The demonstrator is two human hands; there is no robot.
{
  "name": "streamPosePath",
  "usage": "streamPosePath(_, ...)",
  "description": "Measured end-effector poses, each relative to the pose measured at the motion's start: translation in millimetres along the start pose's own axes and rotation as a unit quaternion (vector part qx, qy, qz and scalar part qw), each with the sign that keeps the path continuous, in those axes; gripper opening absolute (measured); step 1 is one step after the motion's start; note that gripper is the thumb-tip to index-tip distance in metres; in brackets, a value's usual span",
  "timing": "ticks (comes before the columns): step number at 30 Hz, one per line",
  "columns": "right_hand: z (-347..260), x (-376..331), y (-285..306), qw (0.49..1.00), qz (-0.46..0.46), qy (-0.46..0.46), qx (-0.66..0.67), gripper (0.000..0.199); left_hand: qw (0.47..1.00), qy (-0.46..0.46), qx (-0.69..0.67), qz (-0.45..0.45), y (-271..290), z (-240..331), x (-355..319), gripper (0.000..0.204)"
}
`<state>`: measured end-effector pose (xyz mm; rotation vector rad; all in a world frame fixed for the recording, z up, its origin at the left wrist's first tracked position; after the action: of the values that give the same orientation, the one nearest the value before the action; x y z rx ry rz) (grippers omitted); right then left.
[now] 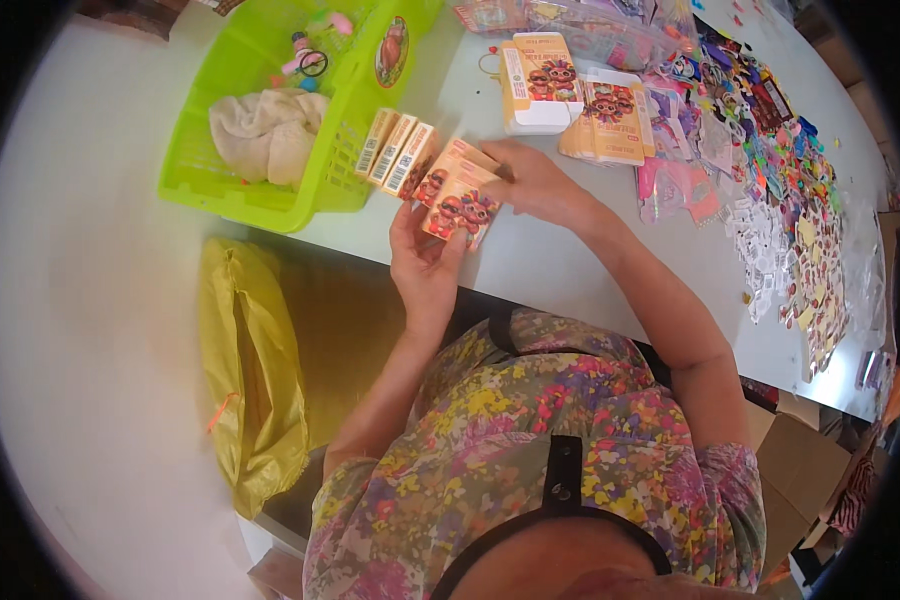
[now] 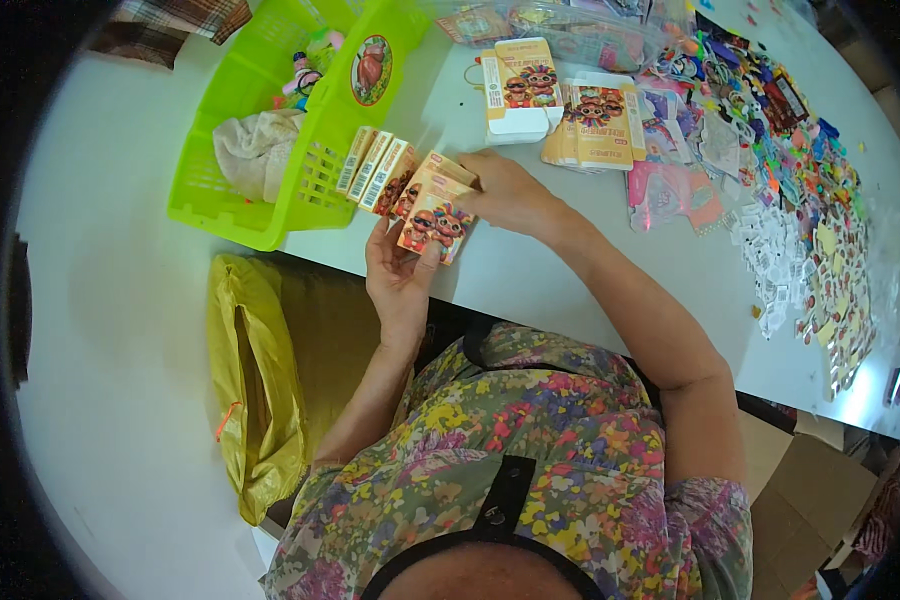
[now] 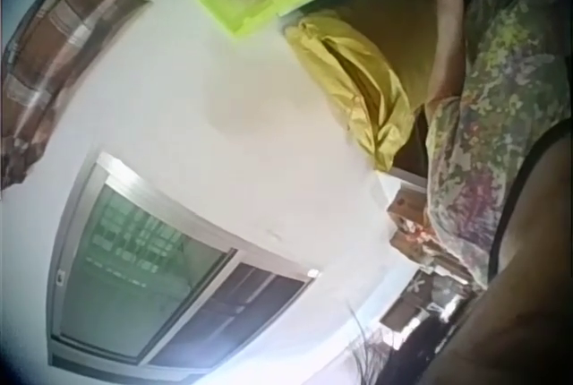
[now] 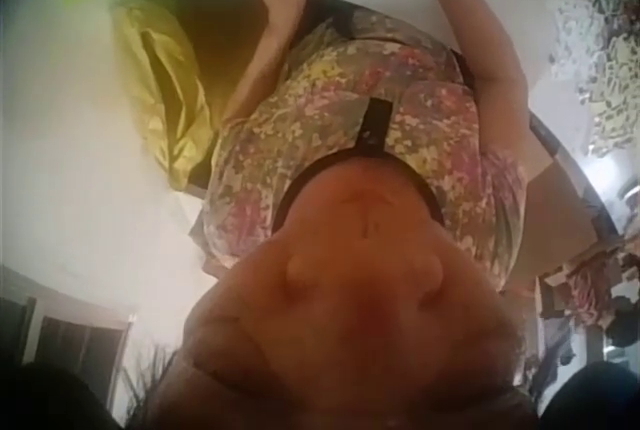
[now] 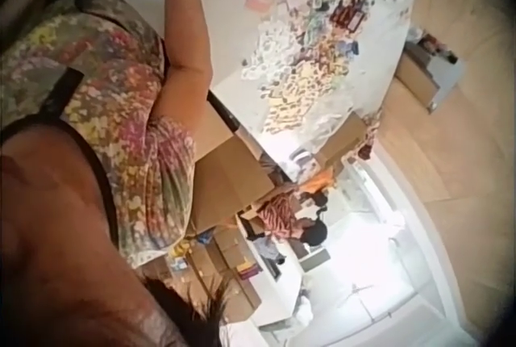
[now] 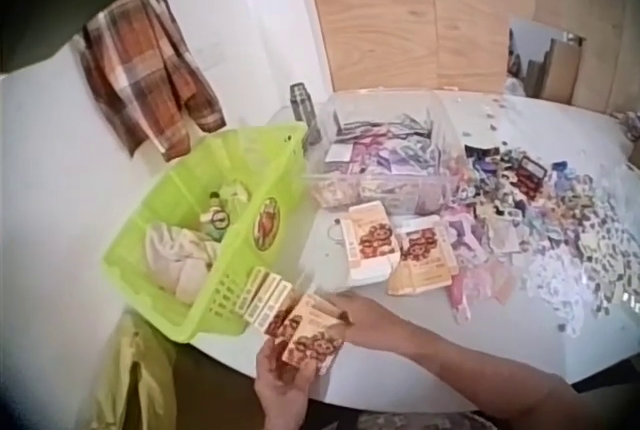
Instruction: Fold small product boxes and pack them into a larger shipping carton at a factory workstation.
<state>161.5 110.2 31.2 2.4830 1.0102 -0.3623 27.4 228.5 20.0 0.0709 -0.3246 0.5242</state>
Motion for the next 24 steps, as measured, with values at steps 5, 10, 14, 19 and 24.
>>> streamPosePath(5,5.3,-14.8,2.9,0.989,-0.087,0.063,0.099,0.050,0.996,0.022,-0.087,0.004,-0.5,-4.8,-6.7,0.087)
streamPosePath(10,-15.4,2.1,16.6,0.995,0.026,0.098,0.006,0.047,0.955,-0.173,0.237,-0.037,-1.5,41.9,12.0,0.073)
streamPosePath(14,-25.5,9.7,2.1,0.976,0.129,0.169,-0.047,0.051,0.940,-0.177,0.292,-0.012,-4.2,42.8,29.9,0.058)
streamPosePath(19,-29.5,1.0,0.8,0.963,0.168,0.189,-0.088,0.052,0.964,-0.159,0.211,0.019,-2.1,33.5,33.8,0.042)
streamPosePath(24,-24.3,-38.3,34.0,0.944,0.218,0.212,-0.132,0.043,0.947,-0.178,0.265,0.027,-2.8,38.3,42.0,0.047)
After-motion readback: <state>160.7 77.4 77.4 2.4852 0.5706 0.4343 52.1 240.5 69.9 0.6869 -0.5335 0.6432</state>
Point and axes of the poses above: each hand's wrist, its own x-axis towards the middle knuckle, its own y-axis out of the back of the hand, z = x × y, the point moved 10 cm from there along x, towards the middle knuckle, and after that the axes turned 13 degrees about -y, right-handed, at the moved point
